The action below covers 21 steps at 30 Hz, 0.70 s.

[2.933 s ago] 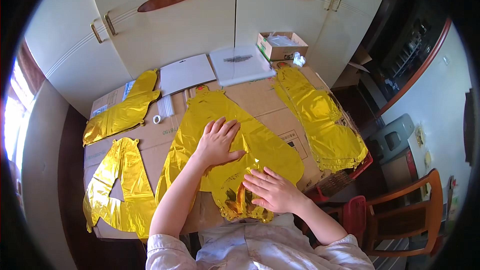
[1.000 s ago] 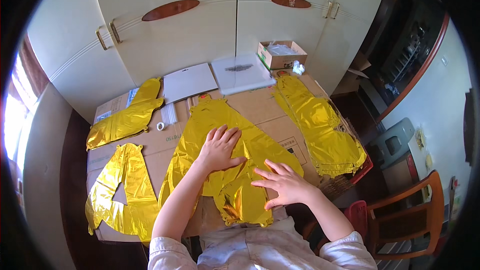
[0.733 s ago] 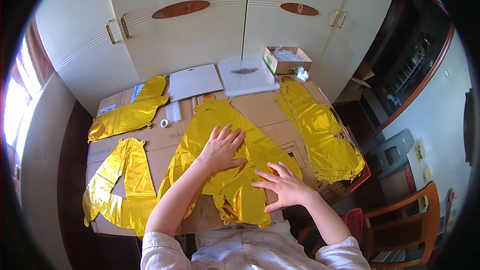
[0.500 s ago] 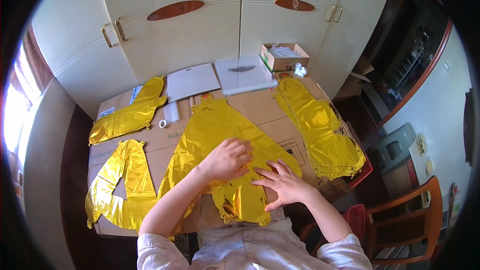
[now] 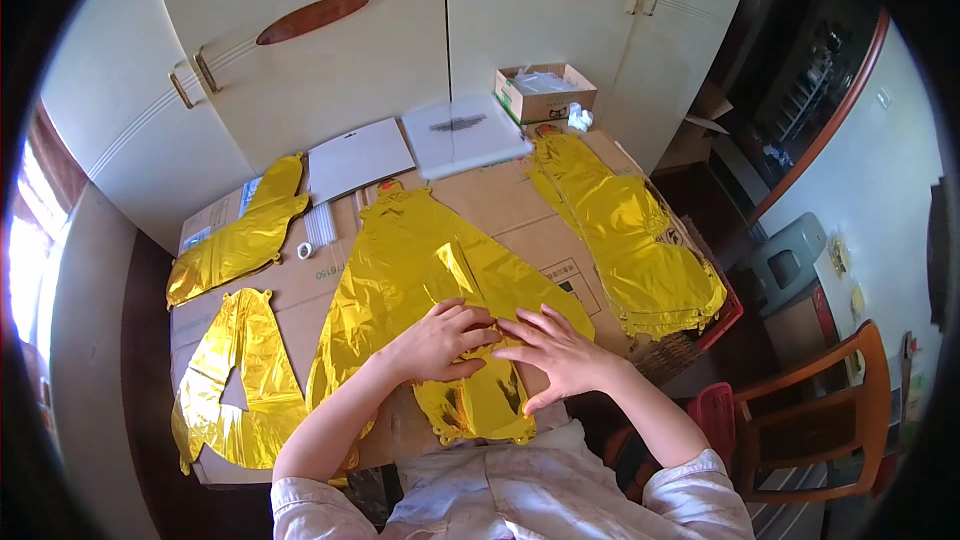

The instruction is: Fold and prepare large gold foil balloons for packaging at a manual workstation.

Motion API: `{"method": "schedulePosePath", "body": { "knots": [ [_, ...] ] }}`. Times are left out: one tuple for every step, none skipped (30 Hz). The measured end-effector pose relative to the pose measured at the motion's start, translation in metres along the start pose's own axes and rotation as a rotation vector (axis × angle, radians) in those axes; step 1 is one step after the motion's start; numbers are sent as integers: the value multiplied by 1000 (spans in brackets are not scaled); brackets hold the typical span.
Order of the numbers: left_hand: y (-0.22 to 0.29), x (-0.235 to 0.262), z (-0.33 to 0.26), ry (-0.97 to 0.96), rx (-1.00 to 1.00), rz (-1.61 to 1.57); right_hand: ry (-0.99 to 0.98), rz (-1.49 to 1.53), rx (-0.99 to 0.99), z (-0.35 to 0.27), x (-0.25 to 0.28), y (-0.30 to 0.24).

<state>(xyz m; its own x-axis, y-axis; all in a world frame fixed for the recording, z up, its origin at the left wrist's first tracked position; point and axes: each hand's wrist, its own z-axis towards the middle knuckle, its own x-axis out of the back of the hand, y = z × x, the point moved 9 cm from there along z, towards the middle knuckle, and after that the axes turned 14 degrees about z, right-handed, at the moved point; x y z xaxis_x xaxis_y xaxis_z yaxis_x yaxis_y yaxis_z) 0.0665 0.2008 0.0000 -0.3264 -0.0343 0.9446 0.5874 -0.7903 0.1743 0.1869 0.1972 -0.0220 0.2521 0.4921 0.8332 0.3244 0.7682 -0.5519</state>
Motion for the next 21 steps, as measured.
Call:
{"method": "schedulePosePath", "body": {
  "knots": [
    [-1, 0, -1, 20, -5, -6, 35, 45, 8, -1, 4, 0],
    [-2, 0, -1, 19, 4, -15, 40, 48, -8, -2, 4, 1],
    [-2, 0, -1, 17, 13, -25, 45, 52, -23, -3, 3, 2],
    [-3, 0, -2, 15, 23, -34, 50, 55, -38, -4, 2, 3],
    [-3, 0, -2, 9, 27, -42, 38, 47, -42, -4, 1, 3],
    [-4, 0, -2, 2, 32, -49, 25, 39, -47, -4, 1, 3],
    [-4, 0, -2, -5, 38, -56, 12, 31, -51, -4, 0, 3],
    [-4, 1, -2, -1, 38, -65, 9, 20, -45, -4, 1, 1],
    [-3, 3, -2, 3, 39, -75, 6, 9, -40, -4, 2, -1],
    [-3, 4, -2, 7, 40, -84, 2, -2, -34, -3, 2, -2],
    [-3, 4, -2, 11, 40, -91, 4, -10, -30, -3, 2, -2],
    [-3, 4, -2, 15, 41, -97, 6, -17, -26, -4, 1, -2],
    [-4, 4, -2, 19, 41, -104, 9, -24, -22, -4, 1, -2],
    [-3, 4, -2, 21, 34, -97, 1, -31, -23, -4, -1, -1],
    [-3, 4, -2, 24, 27, -91, -6, -37, -24, -4, -2, 1],
    [-3, 3, -2, 26, 20, -84, -13, -44, -25, -5, -3, 1],
    [-3, 3, -2, 27, 18, -75, -16, -46, -25, -5, -3, 1],
    [-2, 4, -2, 28, 16, -66, -19, -48, -26, -4, -4, 1],
    [-2, 4, -3, 29, 14, -57, -23, -50, -26, -4, -4, 1],
    [-2, 3, -3, 29, 16, -57, -22, -52, -22, -4, -3, 0],
    [-3, 3, -3, 28, 18, -56, -21, -55, -19, -3, -2, -1]
  ]
}}
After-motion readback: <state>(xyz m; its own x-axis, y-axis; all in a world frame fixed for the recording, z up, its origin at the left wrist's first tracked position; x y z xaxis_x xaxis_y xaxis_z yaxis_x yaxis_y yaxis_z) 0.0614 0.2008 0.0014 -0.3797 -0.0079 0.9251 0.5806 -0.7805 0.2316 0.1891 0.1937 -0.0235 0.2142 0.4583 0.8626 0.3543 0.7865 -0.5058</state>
